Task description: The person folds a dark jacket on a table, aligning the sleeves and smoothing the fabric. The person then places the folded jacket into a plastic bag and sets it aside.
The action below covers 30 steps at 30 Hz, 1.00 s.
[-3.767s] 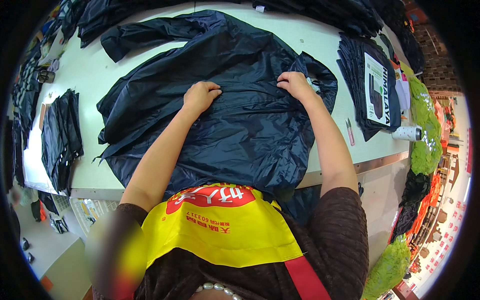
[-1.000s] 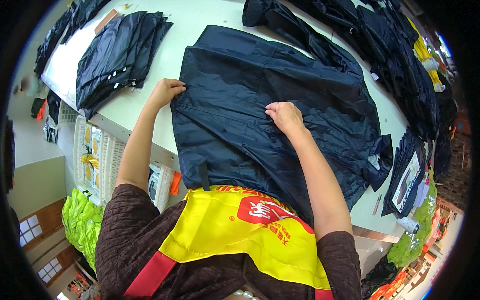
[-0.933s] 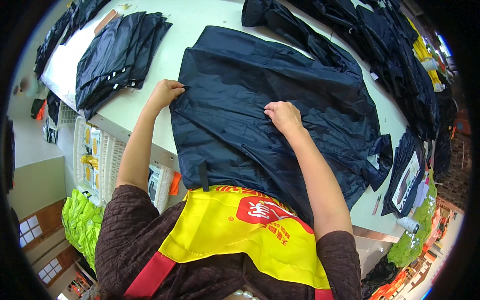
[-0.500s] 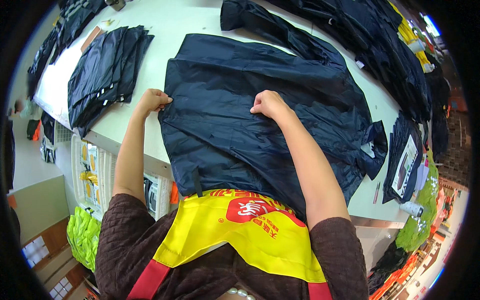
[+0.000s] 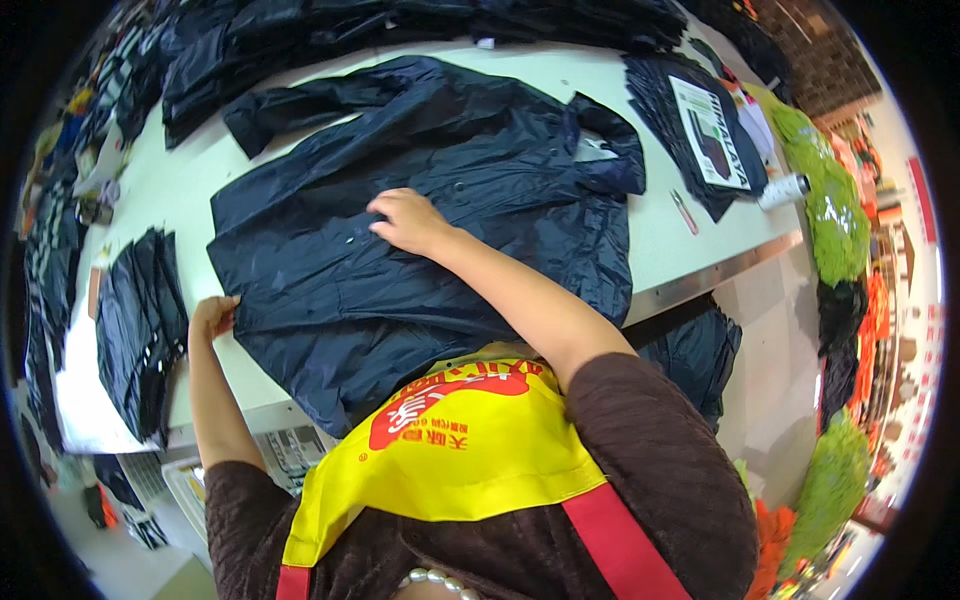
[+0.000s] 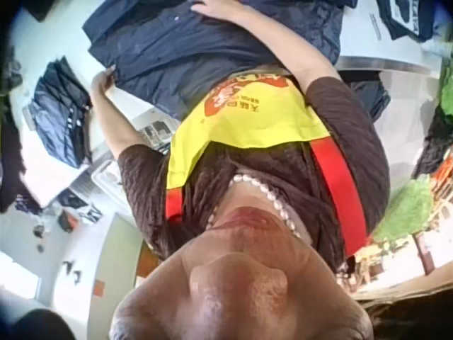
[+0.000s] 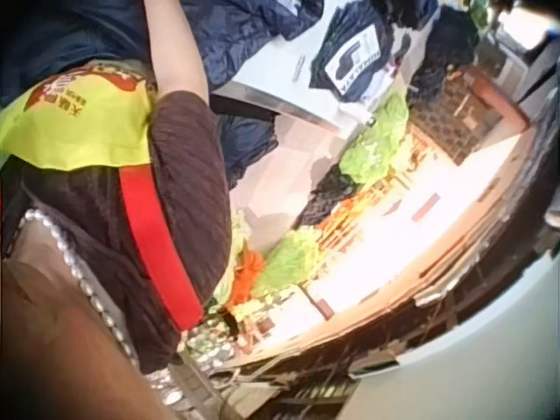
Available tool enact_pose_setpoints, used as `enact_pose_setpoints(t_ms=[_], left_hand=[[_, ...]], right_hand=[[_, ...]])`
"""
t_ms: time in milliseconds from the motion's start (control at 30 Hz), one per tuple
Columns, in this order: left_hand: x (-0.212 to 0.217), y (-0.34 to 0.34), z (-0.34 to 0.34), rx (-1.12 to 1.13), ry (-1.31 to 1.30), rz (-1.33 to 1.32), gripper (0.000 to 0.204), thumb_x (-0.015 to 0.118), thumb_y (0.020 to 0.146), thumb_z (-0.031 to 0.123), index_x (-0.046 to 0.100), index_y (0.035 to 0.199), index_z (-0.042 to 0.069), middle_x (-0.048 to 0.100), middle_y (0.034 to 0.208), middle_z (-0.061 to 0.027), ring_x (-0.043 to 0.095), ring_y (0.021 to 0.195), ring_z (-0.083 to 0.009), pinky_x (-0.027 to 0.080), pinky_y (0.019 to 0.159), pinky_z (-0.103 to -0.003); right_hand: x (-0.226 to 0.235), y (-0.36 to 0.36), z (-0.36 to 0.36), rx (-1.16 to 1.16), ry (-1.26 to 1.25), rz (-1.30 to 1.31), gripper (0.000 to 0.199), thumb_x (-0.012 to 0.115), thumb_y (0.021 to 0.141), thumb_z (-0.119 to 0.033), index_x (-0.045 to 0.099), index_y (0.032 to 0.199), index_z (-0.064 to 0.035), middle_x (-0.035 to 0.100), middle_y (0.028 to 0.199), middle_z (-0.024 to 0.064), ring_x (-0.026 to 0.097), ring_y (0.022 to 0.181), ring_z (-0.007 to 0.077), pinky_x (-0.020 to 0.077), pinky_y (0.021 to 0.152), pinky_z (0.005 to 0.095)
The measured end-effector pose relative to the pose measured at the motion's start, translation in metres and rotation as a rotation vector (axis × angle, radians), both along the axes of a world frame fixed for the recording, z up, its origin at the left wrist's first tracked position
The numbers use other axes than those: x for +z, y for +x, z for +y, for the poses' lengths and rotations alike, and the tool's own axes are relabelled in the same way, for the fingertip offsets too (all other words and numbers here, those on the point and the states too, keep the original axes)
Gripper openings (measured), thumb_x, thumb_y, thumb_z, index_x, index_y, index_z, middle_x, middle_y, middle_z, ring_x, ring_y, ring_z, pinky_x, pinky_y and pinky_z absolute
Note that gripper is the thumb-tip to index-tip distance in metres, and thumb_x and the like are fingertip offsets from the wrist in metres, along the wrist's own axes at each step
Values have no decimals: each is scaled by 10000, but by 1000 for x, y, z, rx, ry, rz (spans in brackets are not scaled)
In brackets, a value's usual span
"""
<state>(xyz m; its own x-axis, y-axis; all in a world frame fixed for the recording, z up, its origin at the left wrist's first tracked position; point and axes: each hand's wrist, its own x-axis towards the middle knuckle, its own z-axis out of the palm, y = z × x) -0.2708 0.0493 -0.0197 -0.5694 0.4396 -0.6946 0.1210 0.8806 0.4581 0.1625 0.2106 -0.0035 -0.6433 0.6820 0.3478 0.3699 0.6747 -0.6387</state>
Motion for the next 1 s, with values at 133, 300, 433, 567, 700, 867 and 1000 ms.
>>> enact_pose_setpoints(t_ms=[133, 300, 433, 567, 700, 867, 1000], left_hand=[[-32, 4, -29, -135, 322, 473, 266, 737, 742, 179, 637, 909, -3, 614, 717, -44, 573, 623, -177, 467, 593, -287], [5, 174, 7, -335, 809, 1073, 328, 725, 726, 125, 638, 1020, 10, 644, 995, -156, 620, 858, -290, 475, 823, -365], [80, 380, 33, -246, 599, -440, 321, 665, 830, 233, 620, 1061, 15, 640, 848, -75, 618, 700, -131, 504, 612, -251], [74, 502, 30, -830, 492, -336, 1011, 797, 674, 407, 232, 1416, 16, 563, 1162, -201, 610, 973, -257, 500, 831, -352], [37, 521, 27, -557, 946, -489, 643, 701, 759, 153, 378, 1287, -22, 567, 1116, -134, 570, 1008, -234, 458, 885, -327], [29, 489, 0, -35, 918, -566, 326, 410, 805, -77, 556, 1089, -11, 602, 988, -57, 548, 890, -140, 450, 808, -276], [42, 456, -36, -716, 1063, 446, 409, 488, 696, -98, 572, 1082, 9, 581, 939, -155, 579, 878, -332, 483, 754, -340]], right_hand=[[33, 147, -2, -505, 410, -38, 320, 681, 703, -128, 616, 1003, -38, 596, 1070, 146, 531, 1050, 335, 407, 932, 422], [-46, 344, 9, -1312, -327, 279, 904, 754, 706, -358, 310, 1334, 116, 425, 1311, 294, 465, 1187, 370, 357, 1021, 418], [-21, 314, 16, -691, -1325, 1031, 534, 681, 747, -175, 496, 1193, 56, 566, 1203, 165, 579, 1043, 282, 475, 893, 382], [33, 214, -21, -413, -1158, 1173, 419, 617, 753, -96, 532, 1152, -3, 591, 1132, 79, 566, 1014, 205, 447, 926, 353], [49, 190, -65, -53, -989, 870, 593, 646, 780, -143, 413, 1307, -2, 529, 1168, 59, 495, 1053, 168, 362, 984, 311], [39, 244, -80, 25, -637, -231, 443, 658, 791, -251, 553, 1138, 3, 528, 1251, 169, 501, 1159, 332, 380, 978, 392], [-26, 312, -62, -72, 275, -437, 426, 657, 756, -271, 590, 1098, -28, 597, 1082, 233, 563, 1021, 387, 432, 897, 481]])
